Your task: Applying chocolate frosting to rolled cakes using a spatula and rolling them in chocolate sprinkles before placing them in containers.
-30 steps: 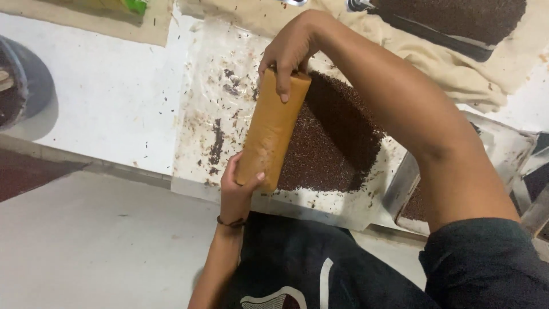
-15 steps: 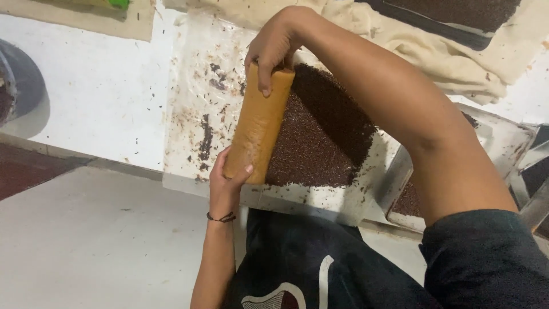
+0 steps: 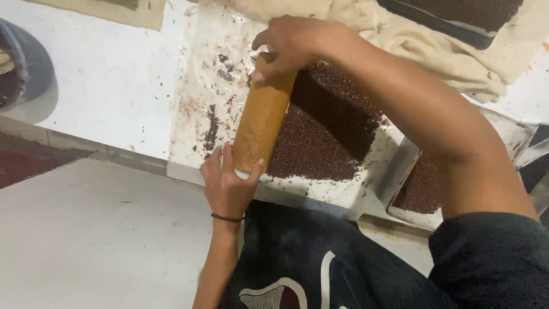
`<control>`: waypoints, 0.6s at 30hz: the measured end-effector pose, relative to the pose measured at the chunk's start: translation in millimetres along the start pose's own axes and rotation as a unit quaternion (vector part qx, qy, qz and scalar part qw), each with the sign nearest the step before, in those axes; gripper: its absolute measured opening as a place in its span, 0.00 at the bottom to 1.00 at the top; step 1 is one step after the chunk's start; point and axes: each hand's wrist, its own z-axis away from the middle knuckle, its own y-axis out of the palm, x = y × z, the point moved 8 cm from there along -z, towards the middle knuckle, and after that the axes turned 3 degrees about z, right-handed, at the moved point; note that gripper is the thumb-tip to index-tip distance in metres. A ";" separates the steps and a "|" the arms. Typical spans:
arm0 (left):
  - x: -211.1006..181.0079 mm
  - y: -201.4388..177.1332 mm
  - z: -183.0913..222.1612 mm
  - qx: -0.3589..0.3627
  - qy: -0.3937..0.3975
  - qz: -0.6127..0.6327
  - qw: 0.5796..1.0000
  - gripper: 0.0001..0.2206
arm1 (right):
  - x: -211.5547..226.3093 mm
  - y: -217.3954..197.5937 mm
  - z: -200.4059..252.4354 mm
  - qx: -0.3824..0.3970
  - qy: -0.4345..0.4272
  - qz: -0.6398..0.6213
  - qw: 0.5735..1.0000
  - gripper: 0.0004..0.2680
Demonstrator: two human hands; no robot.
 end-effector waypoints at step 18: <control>142.6 33.7 120.1 0.102 -0.401 0.349 0.841 0.18 | 76.1 112.9 193.1 -0.330 -0.041 -0.161 0.929 0.16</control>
